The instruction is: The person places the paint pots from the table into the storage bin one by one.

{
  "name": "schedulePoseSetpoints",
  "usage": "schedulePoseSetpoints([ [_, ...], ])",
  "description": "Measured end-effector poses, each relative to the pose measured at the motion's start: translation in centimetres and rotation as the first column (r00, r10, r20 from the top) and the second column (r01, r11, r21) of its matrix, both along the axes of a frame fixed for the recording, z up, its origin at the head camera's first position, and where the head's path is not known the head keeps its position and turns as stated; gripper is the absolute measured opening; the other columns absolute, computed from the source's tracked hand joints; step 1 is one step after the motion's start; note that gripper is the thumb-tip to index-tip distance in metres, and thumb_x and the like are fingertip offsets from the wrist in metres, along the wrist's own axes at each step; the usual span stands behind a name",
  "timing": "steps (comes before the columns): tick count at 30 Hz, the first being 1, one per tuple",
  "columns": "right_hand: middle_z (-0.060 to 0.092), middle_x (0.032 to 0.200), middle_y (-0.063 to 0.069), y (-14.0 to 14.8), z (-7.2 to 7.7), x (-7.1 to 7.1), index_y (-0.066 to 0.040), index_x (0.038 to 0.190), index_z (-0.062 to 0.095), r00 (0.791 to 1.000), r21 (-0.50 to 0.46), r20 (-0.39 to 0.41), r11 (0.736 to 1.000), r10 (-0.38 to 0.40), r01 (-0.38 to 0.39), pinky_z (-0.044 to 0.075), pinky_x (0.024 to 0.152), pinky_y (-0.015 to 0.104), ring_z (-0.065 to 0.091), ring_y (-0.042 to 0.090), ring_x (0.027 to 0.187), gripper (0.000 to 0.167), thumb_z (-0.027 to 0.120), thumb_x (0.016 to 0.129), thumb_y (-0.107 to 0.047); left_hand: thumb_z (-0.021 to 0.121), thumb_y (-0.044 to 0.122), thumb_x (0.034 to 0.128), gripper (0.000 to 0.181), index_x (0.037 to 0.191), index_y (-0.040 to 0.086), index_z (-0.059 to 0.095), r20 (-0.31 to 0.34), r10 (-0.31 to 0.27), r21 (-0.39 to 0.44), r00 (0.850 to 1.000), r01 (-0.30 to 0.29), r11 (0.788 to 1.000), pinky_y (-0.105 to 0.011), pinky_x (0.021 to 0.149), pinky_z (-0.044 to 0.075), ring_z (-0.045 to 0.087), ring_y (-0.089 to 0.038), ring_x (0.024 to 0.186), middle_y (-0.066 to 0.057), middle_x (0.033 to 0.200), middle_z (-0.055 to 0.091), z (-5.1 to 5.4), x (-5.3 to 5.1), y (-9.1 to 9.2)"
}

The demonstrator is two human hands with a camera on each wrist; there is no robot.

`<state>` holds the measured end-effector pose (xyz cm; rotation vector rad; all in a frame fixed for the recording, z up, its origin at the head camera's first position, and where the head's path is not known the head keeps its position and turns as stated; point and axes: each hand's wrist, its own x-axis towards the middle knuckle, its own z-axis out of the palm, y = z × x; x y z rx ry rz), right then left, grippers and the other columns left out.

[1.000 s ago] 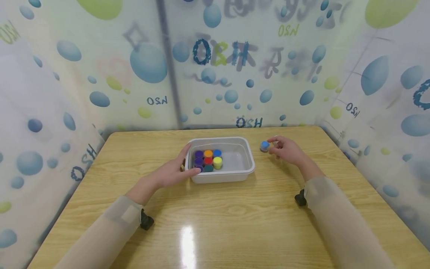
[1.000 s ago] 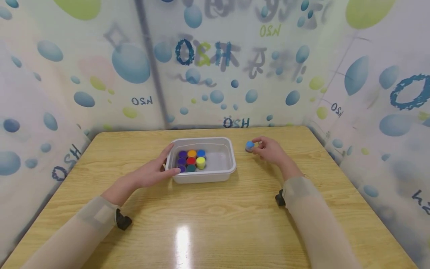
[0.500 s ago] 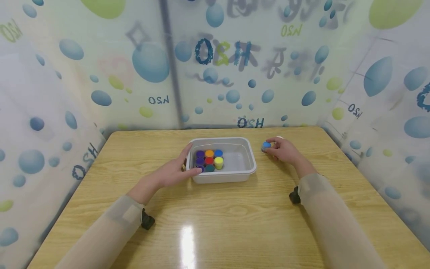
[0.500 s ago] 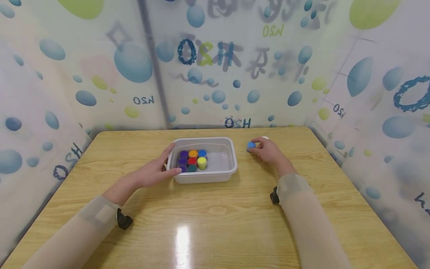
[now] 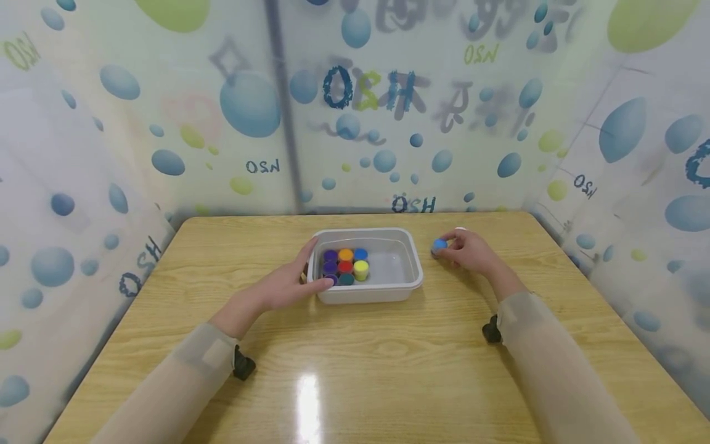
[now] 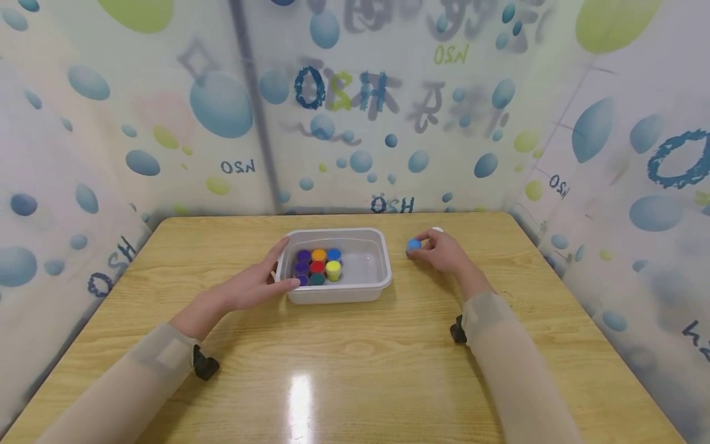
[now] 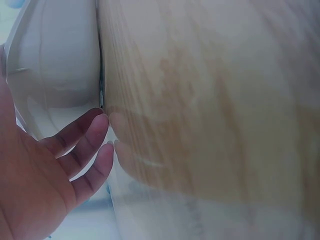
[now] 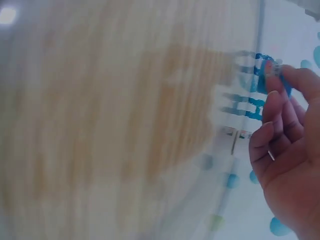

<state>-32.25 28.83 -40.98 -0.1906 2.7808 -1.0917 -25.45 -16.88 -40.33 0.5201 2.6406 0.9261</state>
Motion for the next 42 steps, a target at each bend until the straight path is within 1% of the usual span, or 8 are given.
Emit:
schedulePoseSetpoints([
  [4,0.070,0.095,0.013,0.0,0.5,0.6,-0.005,0.139,0.065,0.999,-0.046,-0.036,0.999,-0.005,0.003,0.049,0.068,0.033,0.062,0.026,0.077,0.053,0.078,0.103,-0.042,0.060,0.081,0.0980,0.114,0.176,0.038,-0.011,-0.001,0.001,0.001,1.000,-0.001,1.000,-0.052,0.103,0.054,0.064,-0.031,0.115,-0.021,0.156,0.056,-0.1,0.0,0.0],
  [12,0.072,0.101,0.017,-0.7,2.3,2.1,-0.013,0.139,0.065,0.994,-0.062,-0.104,0.998,0.012,-0.019,0.050,0.073,0.034,0.061,0.026,0.082,0.059,0.079,0.100,-0.055,0.060,0.078,0.0998,0.112,0.176,0.037,-0.011,-0.010,-0.009,-0.003,1.000,0.009,1.000,-0.052,0.101,0.054,0.064,-0.030,0.113,-0.022,0.153,0.058,-0.1,-0.1,-0.1],
  [16,0.073,0.099,0.016,-1.6,3.4,2.9,-0.015,0.136,0.067,0.989,-0.089,-0.141,0.995,0.039,-0.052,0.052,0.072,0.034,0.061,0.026,0.081,0.056,0.081,0.099,-0.053,0.060,0.078,0.0999,0.112,0.176,0.037,-0.011,-0.014,-0.011,-0.005,1.000,0.011,1.000,-0.053,0.101,0.055,0.064,-0.030,0.113,-0.022,0.153,0.058,-0.1,-0.2,-0.1],
  [22,0.073,0.091,0.009,-3.7,4.4,3.7,-0.012,0.131,0.070,0.978,-0.141,-0.185,0.982,0.097,-0.124,0.052,0.068,0.033,0.061,0.023,0.076,0.044,0.084,0.099,-0.039,0.060,0.078,0.0997,0.113,0.177,0.035,-0.010,-0.015,-0.010,-0.008,1.000,0.010,1.000,-0.052,0.100,0.055,0.065,-0.030,0.113,-0.023,0.153,0.058,-0.2,-0.3,-0.2],
  [28,0.071,0.095,0.007,-6.0,4.6,4.0,-0.010,0.128,0.073,0.966,-0.180,-0.207,0.964,0.157,-0.195,0.050,0.069,0.029,0.060,0.022,0.079,0.038,0.086,0.098,-0.029,0.060,0.079,0.0991,0.113,0.177,0.036,-0.010,-0.008,-0.009,-0.011,1.000,0.009,1.000,-0.049,0.098,0.055,0.064,-0.029,0.112,-0.021,0.150,0.060,-0.2,-0.2,-0.1],
  [31,0.069,0.100,0.007,-7.2,4.6,4.0,-0.011,0.129,0.073,0.960,-0.180,-0.214,0.959,0.178,-0.218,0.049,0.070,0.028,0.059,0.024,0.081,0.038,0.087,0.097,-0.027,0.060,0.079,0.0991,0.113,0.177,0.036,-0.011,-0.007,-0.009,-0.011,1.000,0.009,1.000,-0.049,0.098,0.055,0.065,-0.029,0.112,-0.021,0.150,0.060,-0.2,-0.3,-0.1],
  [36,0.068,0.100,0.005,-9.1,4.6,4.0,-0.013,0.127,0.074,0.951,-0.174,-0.225,0.952,0.210,-0.252,0.047,0.070,0.029,0.057,0.026,0.083,0.038,0.089,0.095,-0.028,0.060,0.079,0.0994,0.113,0.177,0.036,-0.011,-0.011,-0.009,-0.013,1.000,0.009,1.000,-0.050,0.098,0.055,0.065,-0.029,0.111,-0.022,0.150,0.060,-0.2,-0.3,-0.1],
  [42,0.067,0.098,0.004,-11.0,3.9,3.6,-0.014,0.122,0.075,0.933,-0.176,-0.237,0.933,0.271,-0.315,0.048,0.072,0.029,0.057,0.025,0.084,0.032,0.089,0.095,-0.025,0.059,0.078,0.1004,0.112,0.177,0.036,-0.012,-0.020,-0.013,-0.012,1.000,0.012,1.000,-0.050,0.098,0.055,0.066,-0.029,0.112,-0.022,0.149,0.061,-0.4,-0.3,-0.1],
])
